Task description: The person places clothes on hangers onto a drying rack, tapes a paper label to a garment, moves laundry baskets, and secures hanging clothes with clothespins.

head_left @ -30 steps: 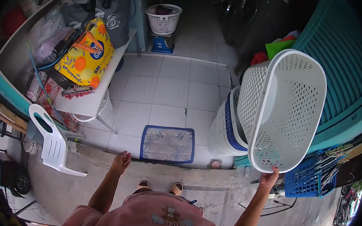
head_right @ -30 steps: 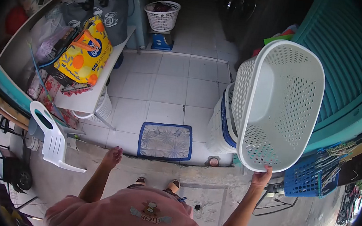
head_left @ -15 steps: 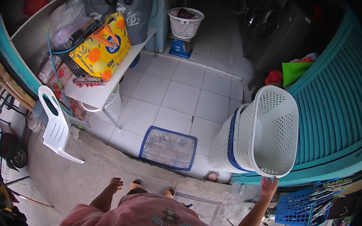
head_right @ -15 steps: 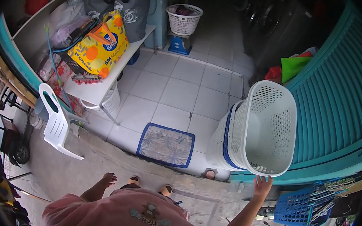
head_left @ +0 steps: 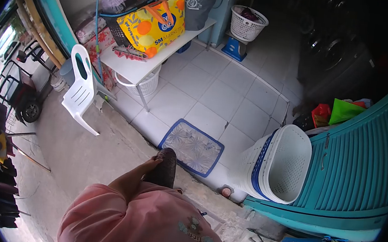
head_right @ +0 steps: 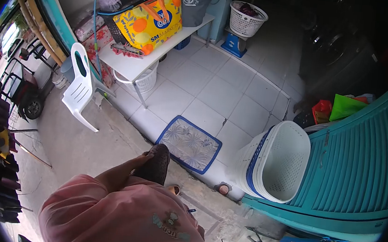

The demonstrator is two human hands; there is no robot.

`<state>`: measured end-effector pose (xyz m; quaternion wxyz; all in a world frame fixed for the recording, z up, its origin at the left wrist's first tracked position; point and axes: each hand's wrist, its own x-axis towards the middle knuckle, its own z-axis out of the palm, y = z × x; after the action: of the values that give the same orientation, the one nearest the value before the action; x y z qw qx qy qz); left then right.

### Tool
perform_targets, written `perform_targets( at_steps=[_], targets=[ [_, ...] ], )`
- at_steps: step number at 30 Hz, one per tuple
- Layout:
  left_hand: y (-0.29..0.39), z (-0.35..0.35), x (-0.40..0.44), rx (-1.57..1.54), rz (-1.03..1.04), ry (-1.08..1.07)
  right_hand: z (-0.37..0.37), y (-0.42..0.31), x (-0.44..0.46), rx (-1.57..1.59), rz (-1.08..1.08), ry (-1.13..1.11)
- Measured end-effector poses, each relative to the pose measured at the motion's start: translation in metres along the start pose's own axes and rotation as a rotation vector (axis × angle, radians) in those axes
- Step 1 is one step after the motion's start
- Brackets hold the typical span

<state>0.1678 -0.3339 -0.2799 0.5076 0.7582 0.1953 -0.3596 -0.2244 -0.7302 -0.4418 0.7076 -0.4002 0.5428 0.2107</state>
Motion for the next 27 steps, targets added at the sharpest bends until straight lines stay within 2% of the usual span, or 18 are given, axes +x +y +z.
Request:
perform_targets(
  at_steps=[2, 4, 7, 11, 12, 13, 15, 17, 19, 22, 23, 27],
  targets=[
    [0.017, -0.003, 0.002, -0.097, 0.012, 0.003, 0.037, -0.069, -0.039, -0.051, 0.021, -0.085],
    [0.036, -0.009, -0.011, -0.260, -0.067, -0.060, 0.051, -0.099, -0.049, -0.075, 0.042, -0.164],
    [0.014, -0.016, 0.017, -0.414, -0.118, -0.175, 0.080, -0.137, -0.076, -0.087, 0.072, -0.267],
    [-0.006, -0.014, 0.031, -0.330, -0.205, -0.110, 0.163, -0.209, -0.142, -0.112, 0.086, -0.419],
    [-0.008, -0.012, 0.035, -0.308, -0.232, -0.087, 0.186, -0.222, -0.157, 0.091, 0.049, -0.524],
    [-0.006, -0.011, 0.041, -0.289, -0.258, -0.063, 0.196, -0.232, -0.160, 0.076, 0.046, -0.527],
    [0.015, -0.015, 0.030, -0.278, -0.288, -0.043, 0.220, -0.255, -0.163, -0.152, 0.008, -0.490],
    [0.004, -0.019, 0.051, -0.039, -0.258, 0.005, 0.251, -0.286, -0.157, -0.384, -0.039, -0.458],
    [0.005, -0.031, 0.069, 0.151, -0.162, -0.072, 0.289, -0.323, -0.142, -0.613, -0.100, -0.427],
    [0.021, -0.057, 0.094, 0.110, -0.272, -0.076, 0.345, -0.376, -0.125, -0.946, -0.175, -0.354],
    [0.034, -0.067, 0.095, -0.041, -0.367, -0.011, 0.358, -0.386, -0.115, -0.879, -0.258, -0.317],
    [0.091, -0.130, 0.097, -0.290, -0.271, 0.081, 0.418, -0.448, -0.091, -0.801, -0.358, -0.349]
  ],
)
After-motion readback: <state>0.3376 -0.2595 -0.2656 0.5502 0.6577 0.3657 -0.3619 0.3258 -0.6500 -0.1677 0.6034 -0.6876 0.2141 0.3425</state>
